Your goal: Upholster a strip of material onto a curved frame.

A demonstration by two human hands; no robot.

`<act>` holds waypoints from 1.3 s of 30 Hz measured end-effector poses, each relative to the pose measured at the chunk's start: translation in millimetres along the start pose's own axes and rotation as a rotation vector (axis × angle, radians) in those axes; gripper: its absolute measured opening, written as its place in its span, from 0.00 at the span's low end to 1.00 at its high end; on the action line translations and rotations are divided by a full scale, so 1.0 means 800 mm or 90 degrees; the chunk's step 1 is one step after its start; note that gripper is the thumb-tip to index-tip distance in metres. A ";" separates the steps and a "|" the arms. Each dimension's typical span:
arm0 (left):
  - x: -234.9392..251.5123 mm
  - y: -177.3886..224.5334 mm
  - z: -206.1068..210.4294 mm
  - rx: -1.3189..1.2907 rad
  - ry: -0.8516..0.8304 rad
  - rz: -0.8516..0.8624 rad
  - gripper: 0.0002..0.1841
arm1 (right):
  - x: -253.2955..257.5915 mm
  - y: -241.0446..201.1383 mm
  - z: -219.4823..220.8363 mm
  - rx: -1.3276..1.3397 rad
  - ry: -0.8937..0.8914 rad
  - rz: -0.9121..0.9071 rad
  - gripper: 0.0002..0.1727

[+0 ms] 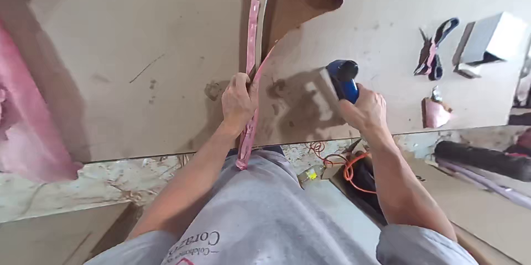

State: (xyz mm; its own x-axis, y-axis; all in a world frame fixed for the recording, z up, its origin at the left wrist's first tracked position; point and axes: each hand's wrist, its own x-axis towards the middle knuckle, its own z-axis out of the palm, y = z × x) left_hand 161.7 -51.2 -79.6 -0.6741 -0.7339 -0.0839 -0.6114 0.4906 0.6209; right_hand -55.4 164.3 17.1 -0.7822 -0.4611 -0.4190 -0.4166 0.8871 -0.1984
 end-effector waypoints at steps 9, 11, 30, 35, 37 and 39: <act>-0.002 -0.007 0.021 -0.065 0.123 0.014 0.13 | 0.002 -0.120 -0.030 -0.036 -0.147 -0.401 0.11; -0.003 -0.009 0.024 -0.087 0.153 0.029 0.11 | 0.011 -0.133 -0.023 -0.060 -0.151 -0.409 0.11; 0.008 -0.024 -0.021 -0.197 -0.021 -0.018 0.17 | -0.014 -0.041 -0.010 -0.122 -0.022 -0.183 0.26; -0.046 0.005 -0.025 -0.036 -0.135 -0.063 0.47 | -0.034 -0.016 -0.005 -0.054 0.013 -0.197 0.23; -0.066 0.001 -0.004 -0.002 -0.063 -0.033 0.46 | -0.042 -0.035 -0.004 0.015 -0.038 -0.262 0.22; -0.070 -0.004 0.007 0.000 -0.012 0.000 0.42 | -0.036 -0.063 -0.001 0.028 -0.083 -0.335 0.19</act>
State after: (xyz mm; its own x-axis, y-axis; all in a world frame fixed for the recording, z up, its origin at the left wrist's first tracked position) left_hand 198.7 -9.2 -81.4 -0.6822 -0.7244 -0.0989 -0.6112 0.4909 0.6208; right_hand -12.0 132.9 40.0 -0.4084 -0.8390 -0.3595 -0.7139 0.5390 -0.4470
